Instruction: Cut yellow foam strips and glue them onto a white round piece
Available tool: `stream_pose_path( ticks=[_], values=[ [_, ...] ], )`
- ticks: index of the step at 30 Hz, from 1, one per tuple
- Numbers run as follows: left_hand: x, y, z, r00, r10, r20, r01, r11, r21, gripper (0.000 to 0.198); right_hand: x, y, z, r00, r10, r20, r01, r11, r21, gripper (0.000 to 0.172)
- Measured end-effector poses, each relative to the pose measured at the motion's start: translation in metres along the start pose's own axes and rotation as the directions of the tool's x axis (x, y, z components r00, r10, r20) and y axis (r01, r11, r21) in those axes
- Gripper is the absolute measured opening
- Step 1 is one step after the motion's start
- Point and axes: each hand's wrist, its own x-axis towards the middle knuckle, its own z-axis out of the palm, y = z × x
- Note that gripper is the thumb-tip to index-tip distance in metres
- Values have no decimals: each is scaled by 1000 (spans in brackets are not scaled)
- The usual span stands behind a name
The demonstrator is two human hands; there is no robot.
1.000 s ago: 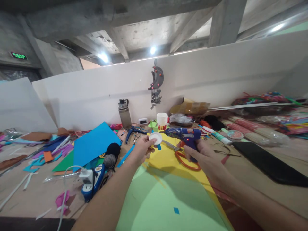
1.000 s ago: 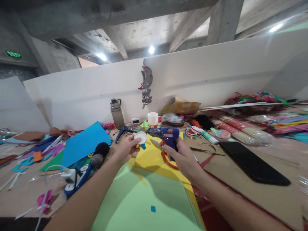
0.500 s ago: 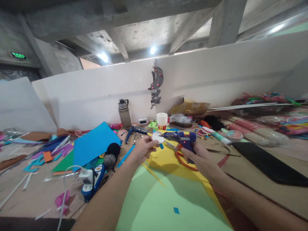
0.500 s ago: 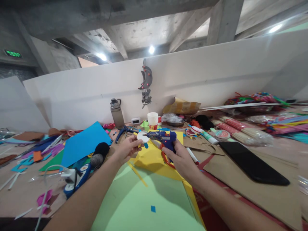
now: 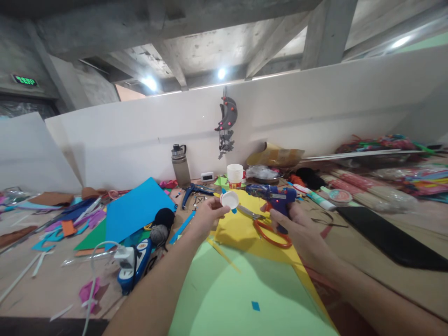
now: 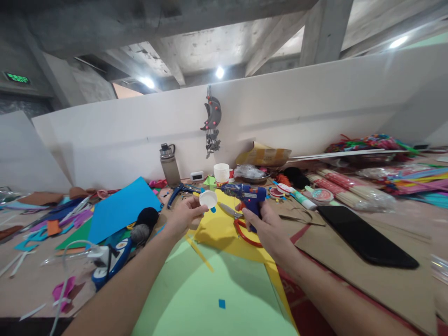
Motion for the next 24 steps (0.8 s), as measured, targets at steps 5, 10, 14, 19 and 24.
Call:
stream_pose_path(
  ticks=[5, 10, 14, 19, 24],
  values=[
    [4, -5, -2, 962, 249, -114, -210, 938, 277, 22, -3, -6, 0, 999, -30, -19, 29, 999, -12, 23],
    [0, -3, -6, 752, 656, 66, -548, 567, 615, 14, -5, -6, -2, 999, -43, -13, 43, 999, 10, 20],
    [-4, 2, -11, 576, 760, 301, -668, 226, 709, 20, -4, 3, -7, 1000, -13, -17, 13, 1000, -7, 22],
    [-6, 6, -14, 472, 789, 394, -667, 27, 744, 20, -4, 12, -11, 1000, 12, -1, -12, 997, -70, 25],
    [-6, 6, -15, 460, 774, 436, -691, 3, 723, 20, -4, 10, -11, 998, 38, 47, -35, 997, -74, 27]
  ],
)
